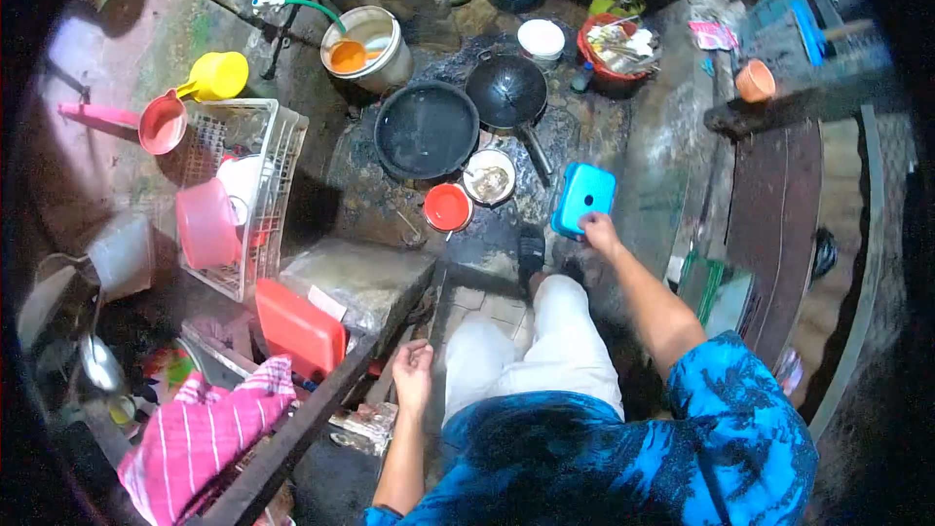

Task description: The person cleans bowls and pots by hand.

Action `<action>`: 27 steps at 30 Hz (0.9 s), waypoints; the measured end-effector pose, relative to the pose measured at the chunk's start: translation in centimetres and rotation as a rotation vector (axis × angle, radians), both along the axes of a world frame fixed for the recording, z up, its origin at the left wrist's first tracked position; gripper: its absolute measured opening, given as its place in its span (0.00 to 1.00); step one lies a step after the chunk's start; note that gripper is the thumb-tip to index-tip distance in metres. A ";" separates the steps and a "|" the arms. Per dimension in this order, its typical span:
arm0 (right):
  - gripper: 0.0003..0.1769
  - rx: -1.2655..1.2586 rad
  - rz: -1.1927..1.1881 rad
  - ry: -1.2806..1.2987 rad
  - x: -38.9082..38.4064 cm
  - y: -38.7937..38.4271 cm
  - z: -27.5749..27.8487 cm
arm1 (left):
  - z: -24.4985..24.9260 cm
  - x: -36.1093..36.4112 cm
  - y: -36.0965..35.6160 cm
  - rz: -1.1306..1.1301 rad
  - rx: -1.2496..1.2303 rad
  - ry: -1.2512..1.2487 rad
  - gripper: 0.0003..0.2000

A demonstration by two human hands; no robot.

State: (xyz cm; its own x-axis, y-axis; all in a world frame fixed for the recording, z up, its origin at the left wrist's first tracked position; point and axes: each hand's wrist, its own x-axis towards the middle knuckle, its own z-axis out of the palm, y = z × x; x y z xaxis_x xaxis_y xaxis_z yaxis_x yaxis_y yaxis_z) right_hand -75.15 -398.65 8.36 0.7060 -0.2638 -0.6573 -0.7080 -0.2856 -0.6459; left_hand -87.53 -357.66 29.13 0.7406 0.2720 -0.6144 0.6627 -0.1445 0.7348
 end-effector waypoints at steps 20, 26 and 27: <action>0.13 0.102 0.115 0.133 17.8 7.2 -15.9 | -33.5 20.0 -3.1 0.257 -0.297 0.077 0.09; 0.20 -0.198 0.429 -0.020 25.1 9.8 -29.2 | -43.9 24.2 -3.0 0.075 -0.008 -0.051 0.13; 0.22 -0.209 0.451 -0.025 26.6 10.6 -30.0 | -46.9 24.6 -2.6 0.019 0.116 -0.237 0.14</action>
